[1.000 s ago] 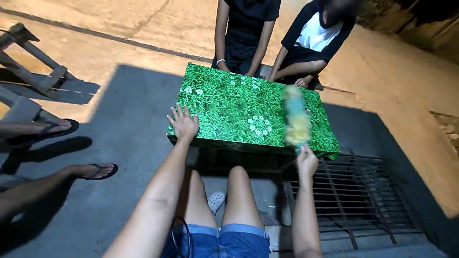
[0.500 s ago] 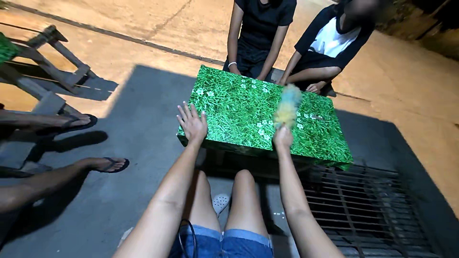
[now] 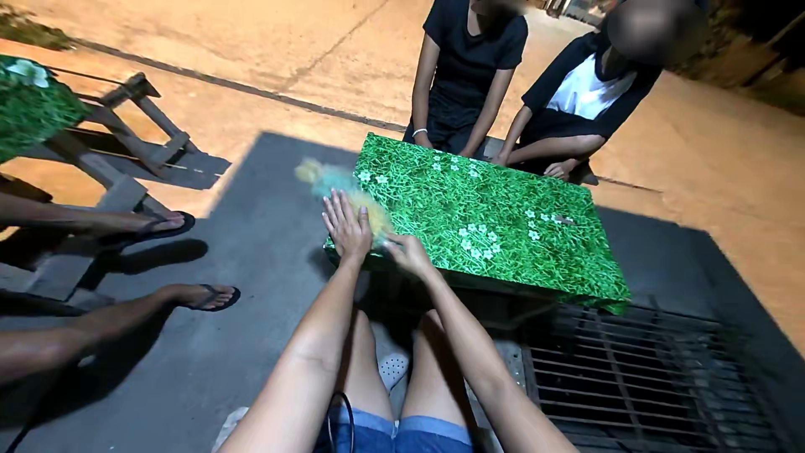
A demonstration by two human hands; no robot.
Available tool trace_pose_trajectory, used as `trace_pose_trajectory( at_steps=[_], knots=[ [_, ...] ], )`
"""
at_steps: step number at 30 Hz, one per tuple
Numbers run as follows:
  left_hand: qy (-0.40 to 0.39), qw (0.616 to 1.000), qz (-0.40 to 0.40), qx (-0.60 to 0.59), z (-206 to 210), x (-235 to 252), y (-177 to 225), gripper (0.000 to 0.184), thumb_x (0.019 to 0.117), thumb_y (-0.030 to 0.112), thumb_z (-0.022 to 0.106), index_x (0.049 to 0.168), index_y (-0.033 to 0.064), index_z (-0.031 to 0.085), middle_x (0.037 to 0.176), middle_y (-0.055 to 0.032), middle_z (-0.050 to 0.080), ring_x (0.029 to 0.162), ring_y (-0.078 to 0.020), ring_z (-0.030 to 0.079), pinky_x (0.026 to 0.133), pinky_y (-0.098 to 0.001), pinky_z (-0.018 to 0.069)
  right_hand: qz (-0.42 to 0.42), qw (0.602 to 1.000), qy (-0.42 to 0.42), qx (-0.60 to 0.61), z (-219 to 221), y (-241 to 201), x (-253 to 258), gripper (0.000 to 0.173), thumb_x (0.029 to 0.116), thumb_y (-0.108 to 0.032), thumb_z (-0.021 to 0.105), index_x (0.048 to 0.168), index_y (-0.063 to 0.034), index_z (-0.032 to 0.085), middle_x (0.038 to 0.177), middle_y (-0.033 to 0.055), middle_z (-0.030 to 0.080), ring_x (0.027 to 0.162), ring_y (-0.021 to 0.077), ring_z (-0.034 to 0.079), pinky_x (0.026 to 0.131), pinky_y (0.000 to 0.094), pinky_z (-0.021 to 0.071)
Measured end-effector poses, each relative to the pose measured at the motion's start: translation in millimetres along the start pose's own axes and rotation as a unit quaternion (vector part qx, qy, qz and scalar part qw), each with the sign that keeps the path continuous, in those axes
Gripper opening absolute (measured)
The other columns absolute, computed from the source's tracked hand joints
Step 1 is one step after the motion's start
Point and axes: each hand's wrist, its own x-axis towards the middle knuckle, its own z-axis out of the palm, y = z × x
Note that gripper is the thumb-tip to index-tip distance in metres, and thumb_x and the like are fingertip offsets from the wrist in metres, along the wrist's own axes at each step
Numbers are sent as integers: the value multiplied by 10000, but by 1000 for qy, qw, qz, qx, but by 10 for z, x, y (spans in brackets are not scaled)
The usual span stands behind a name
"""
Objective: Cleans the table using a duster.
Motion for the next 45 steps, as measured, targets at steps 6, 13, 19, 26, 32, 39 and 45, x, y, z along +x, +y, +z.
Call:
trace_pose_trajectory(
  at_steps=[6, 13, 19, 26, 32, 39, 45],
  knots=[
    [-9, 1000, 2, -1, -28, 3, 21, 711, 1090, 516, 181, 1646, 73, 193, 1728, -146, 134, 1604, -342, 76, 1272, -583, 55, 101, 926, 362, 39, -1295, 1076, -735, 372, 1073, -212, 534, 1299, 56, 659, 1288, 251, 681, 1208, 349, 665, 1082, 529, 496],
    [-23, 1000, -1, 9, -25, -50, 48, 695, 1097, 504, 184, 1643, 75, 206, 1729, -138, 136, 1601, -348, 95, 1270, -587, 85, 440, 806, 385, -98, -2576, 2147, -1193, 422, 1072, -319, 506, 1351, -33, 640, 1363, 325, 598, 1301, 514, 550, 1045, 703, 427],
    [-15, 1000, -4, 20, -21, -48, 70, 689, 1097, 502, 177, 1632, 73, 248, 1720, -135, 182, 1593, -358, 138, 1262, -581, 122, 417, 845, 310, -127, -1973, 1699, -401, 460, 1065, -290, 494, 1387, 32, 558, 1358, 316, 602, 1244, 490, 606, 1008, 675, 482],
    [-24, 999, -5, 23, -35, -52, 60, 651, 1109, 465, 194, 1636, 85, 242, 1725, -113, 176, 1595, -340, 140, 1264, -579, 127, 263, 939, 146, -168, -746, 478, 562, 407, 1082, -278, 456, 1386, -43, 590, 1281, 265, 665, 1140, 456, 672, 932, 650, 536],
    [1, 1000, -14, 13, -3, -3, 35, 658, 1099, 461, 211, 1620, 66, 283, 1704, -138, 237, 1581, -346, 196, 1259, -559, 165, 110, 975, 10, -195, 164, -317, 494, 364, 1083, -277, 470, 1380, -120, 607, 1165, 229, 714, 1078, 434, 697, 866, 633, 556],
    [57, 997, 9, -49, -13, -51, -6, 710, 1071, 490, 229, 1612, 33, 278, 1695, -165, 250, 1569, -363, 227, 1241, -565, 207, 36, 984, 100, 142, 41, 99, -685, 334, 1056, -165, 562, 1330, -9, 672, 1252, 181, 717, 1155, 247, 693, 1063, 452, 521],
    [26, 998, 10, -52, 23, -67, -41, 673, 1080, 474, 197, 1621, 81, 277, 1714, -121, 211, 1579, -341, 201, 1237, -572, 201, 199, 810, 534, 141, -1083, 929, -2332, 402, 1060, -109, 548, 1385, 127, 545, 1314, 277, 639, 1138, 205, 668, 1004, 316, 530]
  ],
)
